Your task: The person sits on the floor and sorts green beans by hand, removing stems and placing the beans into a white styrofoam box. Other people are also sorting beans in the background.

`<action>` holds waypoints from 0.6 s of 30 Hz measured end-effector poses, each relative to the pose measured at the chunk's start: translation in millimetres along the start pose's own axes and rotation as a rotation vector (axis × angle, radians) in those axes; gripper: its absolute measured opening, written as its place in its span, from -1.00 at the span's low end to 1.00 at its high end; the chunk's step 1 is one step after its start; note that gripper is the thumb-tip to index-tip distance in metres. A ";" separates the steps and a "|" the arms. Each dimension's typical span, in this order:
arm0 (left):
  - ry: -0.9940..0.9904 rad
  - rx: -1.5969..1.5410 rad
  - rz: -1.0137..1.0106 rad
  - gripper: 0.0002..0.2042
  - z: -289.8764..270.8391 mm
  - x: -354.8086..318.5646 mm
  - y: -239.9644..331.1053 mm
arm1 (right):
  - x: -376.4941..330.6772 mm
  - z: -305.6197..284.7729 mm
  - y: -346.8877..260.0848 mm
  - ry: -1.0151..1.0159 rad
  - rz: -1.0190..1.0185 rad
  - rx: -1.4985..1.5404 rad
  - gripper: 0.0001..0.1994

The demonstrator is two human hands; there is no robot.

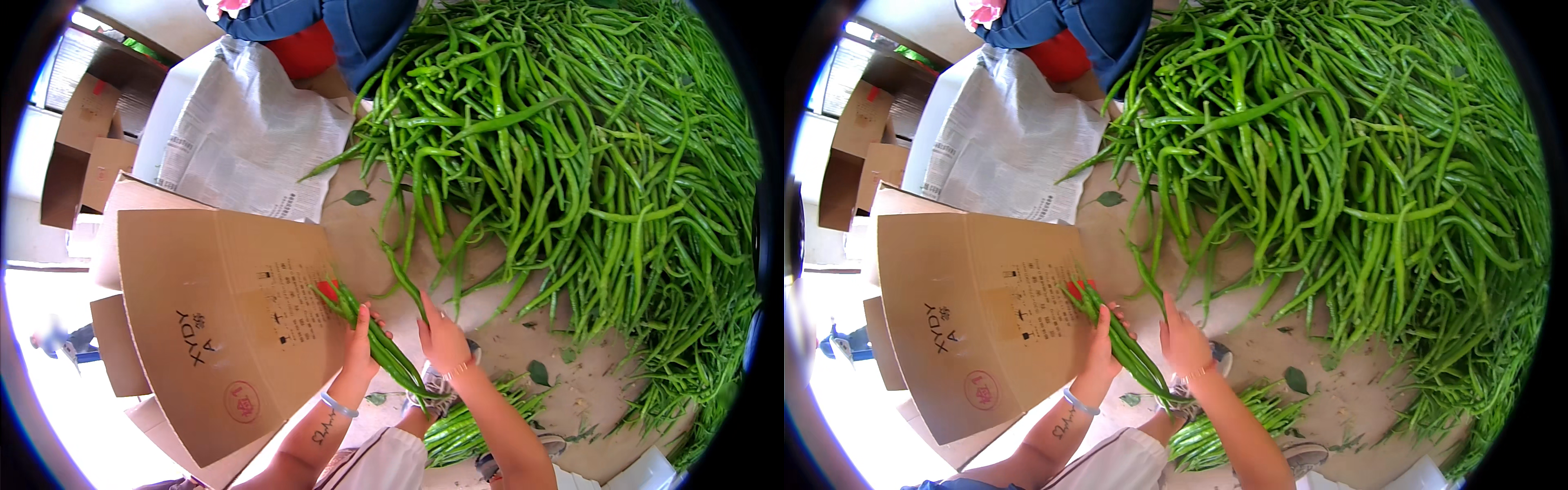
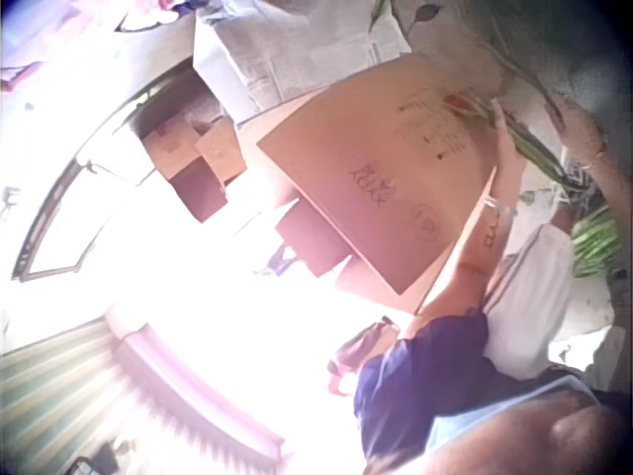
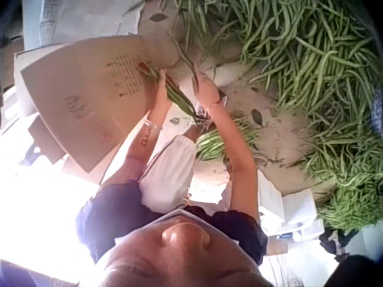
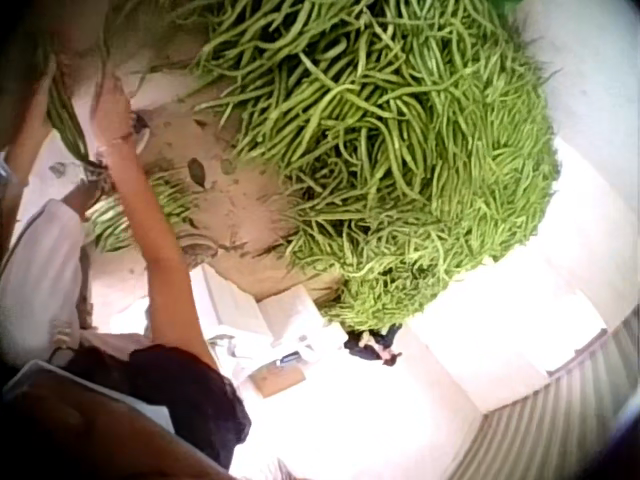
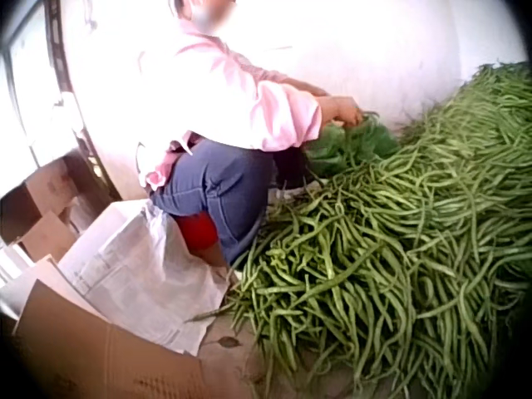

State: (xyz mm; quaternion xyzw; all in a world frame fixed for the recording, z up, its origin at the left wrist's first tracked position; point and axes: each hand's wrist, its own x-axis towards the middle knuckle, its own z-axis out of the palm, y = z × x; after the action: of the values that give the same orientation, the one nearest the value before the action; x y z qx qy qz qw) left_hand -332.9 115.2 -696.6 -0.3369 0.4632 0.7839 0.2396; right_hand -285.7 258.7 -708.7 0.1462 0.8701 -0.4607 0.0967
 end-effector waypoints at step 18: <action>-0.557 -0.484 -0.676 -0.74 51.2 -15.5 -26.7 | -28.3 -116.8 121.1 0.184 0.320 -0.738 -0.71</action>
State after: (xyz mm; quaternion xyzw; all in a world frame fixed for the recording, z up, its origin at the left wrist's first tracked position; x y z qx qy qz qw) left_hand -320.0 171.8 -682.4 -0.2922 0.0512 0.8075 0.5098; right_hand -221.5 415.5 -728.7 0.2754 0.9483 -0.0822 0.1350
